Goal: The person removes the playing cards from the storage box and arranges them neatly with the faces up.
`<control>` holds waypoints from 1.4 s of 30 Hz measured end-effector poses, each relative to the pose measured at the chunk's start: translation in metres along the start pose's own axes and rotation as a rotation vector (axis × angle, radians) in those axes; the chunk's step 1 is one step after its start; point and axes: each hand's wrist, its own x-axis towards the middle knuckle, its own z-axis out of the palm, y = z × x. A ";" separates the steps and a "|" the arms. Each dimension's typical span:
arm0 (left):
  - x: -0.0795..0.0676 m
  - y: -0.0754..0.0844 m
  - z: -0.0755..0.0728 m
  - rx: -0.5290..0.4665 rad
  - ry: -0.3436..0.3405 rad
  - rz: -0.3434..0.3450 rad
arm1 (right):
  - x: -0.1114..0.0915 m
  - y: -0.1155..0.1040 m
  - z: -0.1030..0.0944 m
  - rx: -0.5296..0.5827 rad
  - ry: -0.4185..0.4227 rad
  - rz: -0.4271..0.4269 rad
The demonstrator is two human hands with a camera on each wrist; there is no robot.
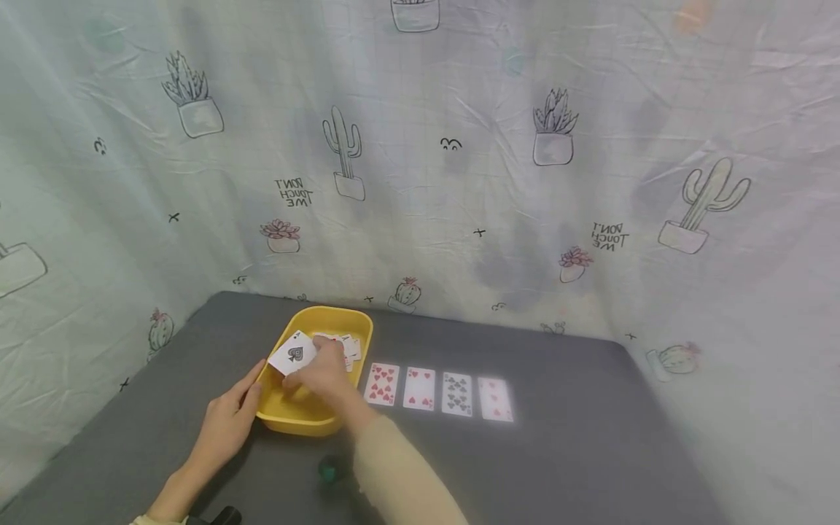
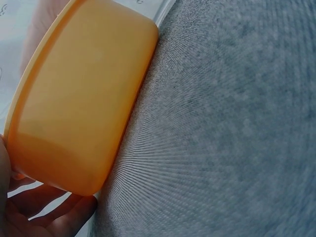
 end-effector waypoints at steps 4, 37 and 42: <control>0.000 0.001 0.000 0.000 0.005 0.010 | -0.003 -0.005 -0.011 0.058 0.005 -0.011; 0.000 0.000 0.003 -0.010 0.024 0.035 | -0.096 0.006 -0.211 -0.120 -0.100 -0.183; 0.001 -0.002 0.003 0.005 0.034 0.039 | -0.096 0.042 -0.241 -0.157 -0.108 -0.178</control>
